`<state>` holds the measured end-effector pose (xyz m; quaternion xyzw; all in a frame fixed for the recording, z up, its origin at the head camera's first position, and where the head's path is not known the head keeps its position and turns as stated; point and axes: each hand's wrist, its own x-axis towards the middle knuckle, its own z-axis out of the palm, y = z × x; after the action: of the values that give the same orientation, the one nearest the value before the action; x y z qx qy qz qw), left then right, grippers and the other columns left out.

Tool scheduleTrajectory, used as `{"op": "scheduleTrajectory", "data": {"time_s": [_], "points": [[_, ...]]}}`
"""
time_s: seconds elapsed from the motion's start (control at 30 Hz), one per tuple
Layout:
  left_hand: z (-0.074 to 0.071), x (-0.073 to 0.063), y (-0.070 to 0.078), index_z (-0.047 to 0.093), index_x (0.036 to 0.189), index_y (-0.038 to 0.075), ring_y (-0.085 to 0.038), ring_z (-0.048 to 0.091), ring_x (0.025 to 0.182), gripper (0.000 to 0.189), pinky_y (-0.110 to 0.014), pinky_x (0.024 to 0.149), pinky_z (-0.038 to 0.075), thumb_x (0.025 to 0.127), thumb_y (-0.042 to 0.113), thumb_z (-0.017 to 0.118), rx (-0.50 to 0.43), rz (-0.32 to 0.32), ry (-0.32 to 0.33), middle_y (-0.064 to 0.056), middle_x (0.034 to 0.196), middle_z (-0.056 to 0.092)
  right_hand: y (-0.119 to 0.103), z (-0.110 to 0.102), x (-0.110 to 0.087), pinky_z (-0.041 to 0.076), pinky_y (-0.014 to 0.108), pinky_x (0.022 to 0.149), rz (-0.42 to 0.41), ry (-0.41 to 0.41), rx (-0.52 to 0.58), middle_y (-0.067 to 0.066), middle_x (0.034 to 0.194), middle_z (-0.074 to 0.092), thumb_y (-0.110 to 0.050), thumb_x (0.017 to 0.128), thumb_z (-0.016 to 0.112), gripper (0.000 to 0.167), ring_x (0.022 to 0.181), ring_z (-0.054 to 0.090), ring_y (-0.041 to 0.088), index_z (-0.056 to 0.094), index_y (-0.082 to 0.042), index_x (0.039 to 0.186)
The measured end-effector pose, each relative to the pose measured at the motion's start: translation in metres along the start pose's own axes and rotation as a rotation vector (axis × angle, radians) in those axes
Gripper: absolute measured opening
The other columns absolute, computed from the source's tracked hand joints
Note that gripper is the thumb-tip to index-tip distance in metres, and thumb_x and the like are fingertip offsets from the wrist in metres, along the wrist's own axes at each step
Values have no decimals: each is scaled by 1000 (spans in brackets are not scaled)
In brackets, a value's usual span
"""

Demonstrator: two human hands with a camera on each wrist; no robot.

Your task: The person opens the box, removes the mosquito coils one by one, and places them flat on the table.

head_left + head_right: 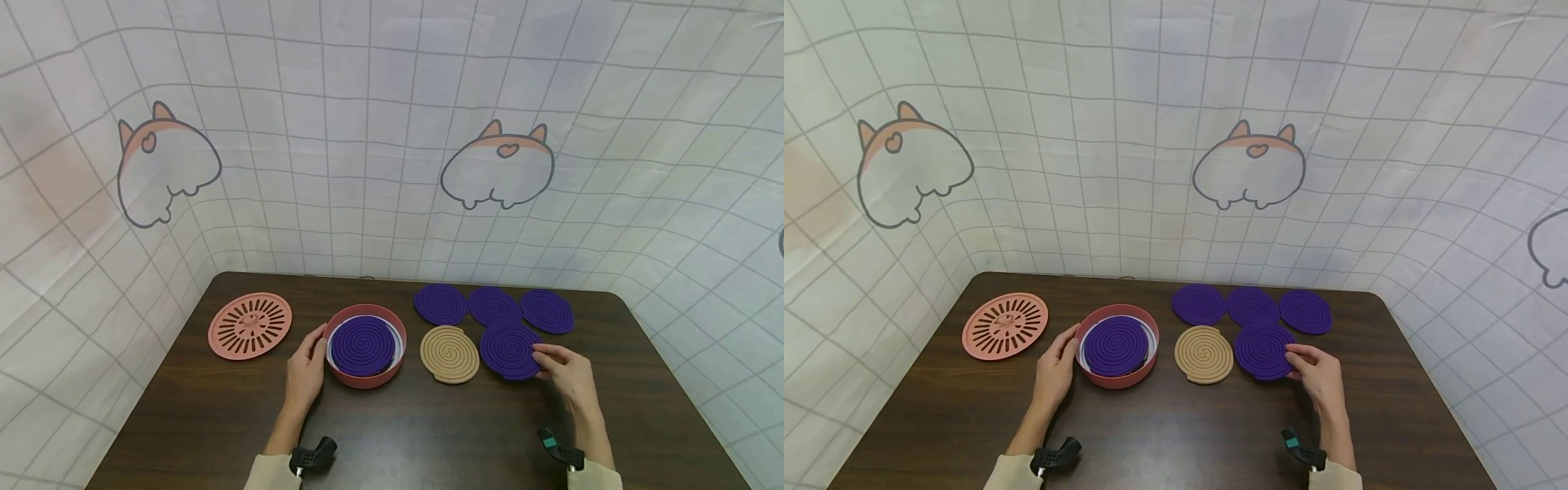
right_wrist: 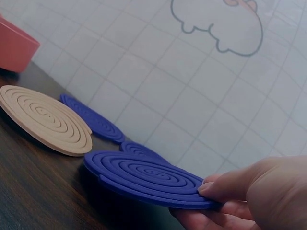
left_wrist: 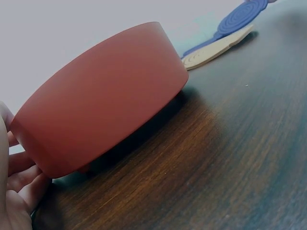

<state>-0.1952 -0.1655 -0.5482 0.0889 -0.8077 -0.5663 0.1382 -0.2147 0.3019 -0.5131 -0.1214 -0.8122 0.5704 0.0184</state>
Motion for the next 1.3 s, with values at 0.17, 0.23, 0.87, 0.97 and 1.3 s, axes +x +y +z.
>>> {"op": "scheduleTrajectory", "data": {"time_s": [0.17, 0.23, 0.87, 0.97, 1.3], "points": [[-1, -1, 1, 59, 140, 20, -25, 53, 137, 37, -48, 113, 43, 105, 29, 50, -10, -13, -12, -6, 143, 60, 2, -1, 1, 60, 23, 69, 6, -31, -6, -18, 84, 71, -10, 95, 67, 37, 71, 68, 2, 63, 10, 126], [-1, -1, 1, 59, 140, 20, -26, 53, 137, 37, -48, 114, 42, 105, 29, 50, -12, -16, -16, -6, 143, 60, 2, -1, 1, 61, 23, 69, 8, -43, -2, -17, 84, 71, -10, 95, 67, 37, 72, 68, 2, 63, 11, 126], [-1, -2, 1, 59, 140, 19, -26, 53, 137, 37, -49, 113, 43, 105, 28, 50, -12, -2, -4, -7, 143, 61, 1, -2, -4, 62, 29, 66, -16, -122, -150, 3, 88, 68, -9, 97, 64, 36, 67, 70, 10, 61, 8, 129], [-2, -1, 0, 59, 140, 18, -26, 53, 137, 37, -49, 113, 42, 105, 29, 50, -14, -4, -10, -7, 143, 61, -2, -1, -5, 61, 28, 65, -23, -114, -210, 3, 84, 66, -11, 97, 64, 38, 65, 70, 11, 60, 6, 131], [0, 0, 0, 59, 140, 20, -26, 54, 136, 37, -48, 112, 44, 105, 29, 50, -9, -7, -9, -7, 143, 60, -4, 1, -7, 60, 25, 61, -81, -80, -339, 35, 123, 63, -8, 96, 66, 36, 64, 72, 13, 62, 7, 128]]}}
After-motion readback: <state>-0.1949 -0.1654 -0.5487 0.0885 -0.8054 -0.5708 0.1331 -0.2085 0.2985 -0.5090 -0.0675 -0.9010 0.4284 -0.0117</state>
